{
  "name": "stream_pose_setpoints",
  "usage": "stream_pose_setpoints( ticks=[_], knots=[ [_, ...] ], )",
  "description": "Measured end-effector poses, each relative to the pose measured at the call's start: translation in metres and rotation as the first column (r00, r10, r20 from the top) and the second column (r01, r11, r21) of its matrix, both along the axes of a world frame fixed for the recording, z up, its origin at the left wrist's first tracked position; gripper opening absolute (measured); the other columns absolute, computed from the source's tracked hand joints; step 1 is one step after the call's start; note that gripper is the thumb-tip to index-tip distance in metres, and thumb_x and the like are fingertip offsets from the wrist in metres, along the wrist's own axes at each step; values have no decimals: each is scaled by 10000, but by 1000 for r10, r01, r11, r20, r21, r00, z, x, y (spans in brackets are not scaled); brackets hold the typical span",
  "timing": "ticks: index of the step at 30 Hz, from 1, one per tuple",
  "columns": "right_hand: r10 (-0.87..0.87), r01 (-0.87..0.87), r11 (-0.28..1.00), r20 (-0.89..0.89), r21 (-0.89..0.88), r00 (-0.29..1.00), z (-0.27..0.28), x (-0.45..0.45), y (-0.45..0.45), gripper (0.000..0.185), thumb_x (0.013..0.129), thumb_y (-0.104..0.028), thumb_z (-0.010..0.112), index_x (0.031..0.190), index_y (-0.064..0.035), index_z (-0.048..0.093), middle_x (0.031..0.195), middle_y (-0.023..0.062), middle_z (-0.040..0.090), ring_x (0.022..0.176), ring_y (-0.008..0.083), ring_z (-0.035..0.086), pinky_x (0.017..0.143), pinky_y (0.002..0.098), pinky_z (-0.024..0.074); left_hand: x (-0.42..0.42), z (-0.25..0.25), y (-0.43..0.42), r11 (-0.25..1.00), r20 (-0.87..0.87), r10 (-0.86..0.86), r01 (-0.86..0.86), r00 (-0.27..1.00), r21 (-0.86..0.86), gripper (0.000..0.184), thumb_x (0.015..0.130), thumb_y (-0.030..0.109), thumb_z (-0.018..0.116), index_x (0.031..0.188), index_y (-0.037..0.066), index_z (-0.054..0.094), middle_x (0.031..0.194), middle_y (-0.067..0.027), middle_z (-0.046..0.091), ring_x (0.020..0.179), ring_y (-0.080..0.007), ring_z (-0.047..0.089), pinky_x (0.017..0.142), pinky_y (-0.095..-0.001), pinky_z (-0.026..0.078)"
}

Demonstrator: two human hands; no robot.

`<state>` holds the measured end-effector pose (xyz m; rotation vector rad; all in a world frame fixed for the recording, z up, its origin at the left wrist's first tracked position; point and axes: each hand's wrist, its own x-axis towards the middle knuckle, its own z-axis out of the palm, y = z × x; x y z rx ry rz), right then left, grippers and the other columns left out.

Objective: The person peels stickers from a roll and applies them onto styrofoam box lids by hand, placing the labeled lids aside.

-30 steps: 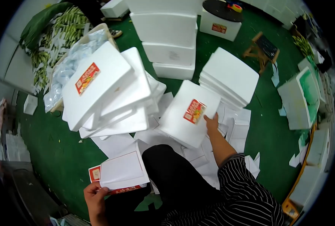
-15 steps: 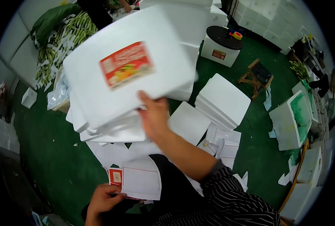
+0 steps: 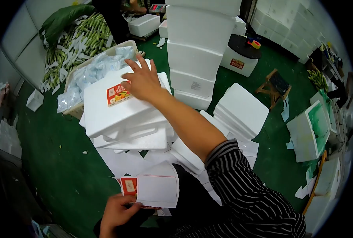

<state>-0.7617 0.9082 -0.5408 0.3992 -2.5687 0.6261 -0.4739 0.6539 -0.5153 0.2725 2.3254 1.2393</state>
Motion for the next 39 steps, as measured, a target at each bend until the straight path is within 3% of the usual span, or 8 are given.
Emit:
stream_pose_setpoints(
  ticks=[7,12,16,20,25,29,32,39],
  knots=[
    [-212,157,973,386,171,898,-52,-35,16,899,916,-715,475,1542,-84,341,1651,167,151,1536,366,5,1185,641,58,0,3,-11,994,-17,-2,0,1000,-107,133,801,106,771,898,26,729,823,-129,705,730,-210,705,659,-303,539],
    [-172,74,867,-158,-492,972,-19,63,43,567,961,-434,624,1332,-19,517,1387,165,480,1301,306,444,1102,466,340,-3,3,-16,991,-82,129,-132,988,-38,123,791,85,774,860,3,712,803,-108,707,727,-178,697,647,-293,529],
    [409,181,-28,154,-983,900,-69,209,24,497,935,-191,658,1352,-8,459,1183,111,511,992,137,532,862,289,463,-10,-24,-29,916,49,373,-376,927,142,122,776,77,792,836,-6,726,726,-21,635,669,-81,548,598,-258,437],
    [667,297,418,512,-859,541,-56,281,-18,978,836,-205,792,1576,-62,168,1229,113,494,995,151,525,846,282,473,-20,-25,-17,876,103,419,-432,902,214,115,811,67,782,852,-22,723,773,-7,651,671,-57,551,616,-216,425],
    [555,295,376,468,-879,688,-115,272,-35,707,860,-135,733,1485,-93,405,1239,108,521,997,183,559,857,311,482,-30,-18,-14,821,-61,513,-468,856,327,150,798,4,753,938,-38,722,903,-65,684,868,-119,643,775,-246,508],
    [431,91,698,518,-711,739,-154,259,-20,342,882,-35,550,1214,-26,631,1072,124,632,968,205,618,883,302,491,-34,-16,-41,754,-92,564,-467,820,463,532,797,-69,641,1307,-36,492,1270,-157,574,1130,-231,602,1007,-376,496],
    [428,377,201,427,-904,796,-96,252,-19,322,998,-172,570,1291,-38,574,1124,96,635,1024,179,604,890,302,496,-25,-16,-19,797,-76,495,-417,866,437,716,777,-33,731,1416,-34,409,1331,-170,533,1220,-254,556,1035,-381,489],
    [527,288,-98,196,-953,827,-69,258,-57,556,934,-125,711,1350,17,370,1224,145,589,1113,143,585,894,293,534,-26,-18,13,751,34,502,-455,864,478,745,792,-34,781,1441,-55,414,1310,-168,583,1112,-204,620,932,-342,549]
  ],
)
